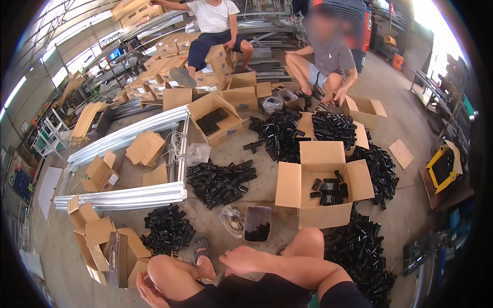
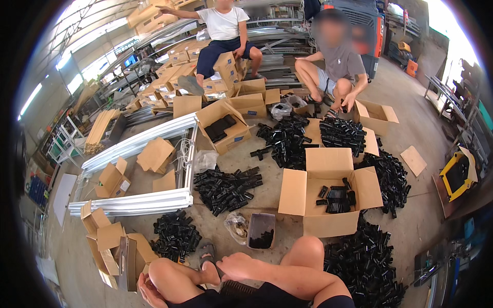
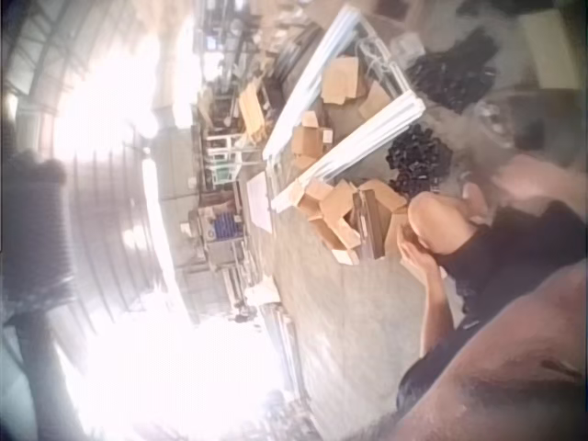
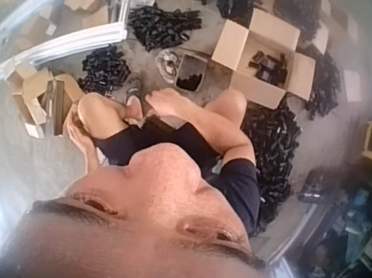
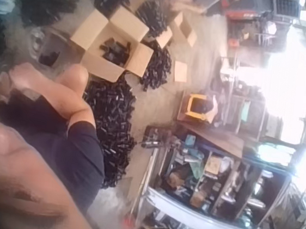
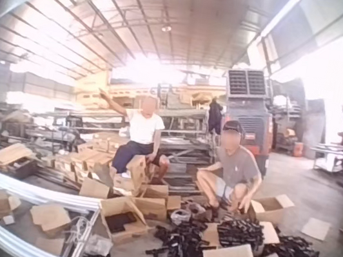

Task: The person assembles black metal components by picking up small pins from a container and inserting them into holes on the black brackets.

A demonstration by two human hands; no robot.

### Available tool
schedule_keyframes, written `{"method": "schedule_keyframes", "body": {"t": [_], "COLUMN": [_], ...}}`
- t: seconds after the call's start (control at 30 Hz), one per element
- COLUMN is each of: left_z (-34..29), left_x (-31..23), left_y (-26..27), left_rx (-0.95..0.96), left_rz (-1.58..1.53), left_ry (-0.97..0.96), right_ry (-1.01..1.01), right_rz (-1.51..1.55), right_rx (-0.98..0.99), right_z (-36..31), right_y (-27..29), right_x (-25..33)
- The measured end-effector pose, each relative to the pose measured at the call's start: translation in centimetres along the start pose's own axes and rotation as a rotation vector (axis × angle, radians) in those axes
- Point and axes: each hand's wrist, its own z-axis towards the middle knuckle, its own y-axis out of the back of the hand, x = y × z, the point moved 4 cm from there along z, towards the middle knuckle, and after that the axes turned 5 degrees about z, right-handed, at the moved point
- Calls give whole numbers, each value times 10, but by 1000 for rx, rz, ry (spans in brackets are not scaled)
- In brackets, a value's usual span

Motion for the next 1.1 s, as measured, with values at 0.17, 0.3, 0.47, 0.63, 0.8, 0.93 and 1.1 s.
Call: {"method": "schedule_keyframes", "body": {"t": [0.17,0.3,0.47,0.63,0.8,0.93,1.1], "left_z": [-3,-17,-2,6,3,1,-4], "left_x": [-5,-31,-9,18,52,25,52], "left_y": [-9,-13,-14,-14,-2,-16,-6], "left_rx": [58,65,68,82,113,41,70], "left_rz": [-262,-196,-261,-306,-297,-306,-411], "left_ry": [-36,7,-83,-112,-120,-142,-95], "right_ry": [6,-8,13,13,12,-9,-2], "right_rz": [15,12,10,-10,-15,-3,-13], "right_rx": [12,25,9,29,55,48,51], "right_z": [1,1,4,3,8,5,6], "right_y": [1,0,-5,-5,-8,-10,-9], "right_x": [0,0,-2,-4,-3,-7,-4]}}
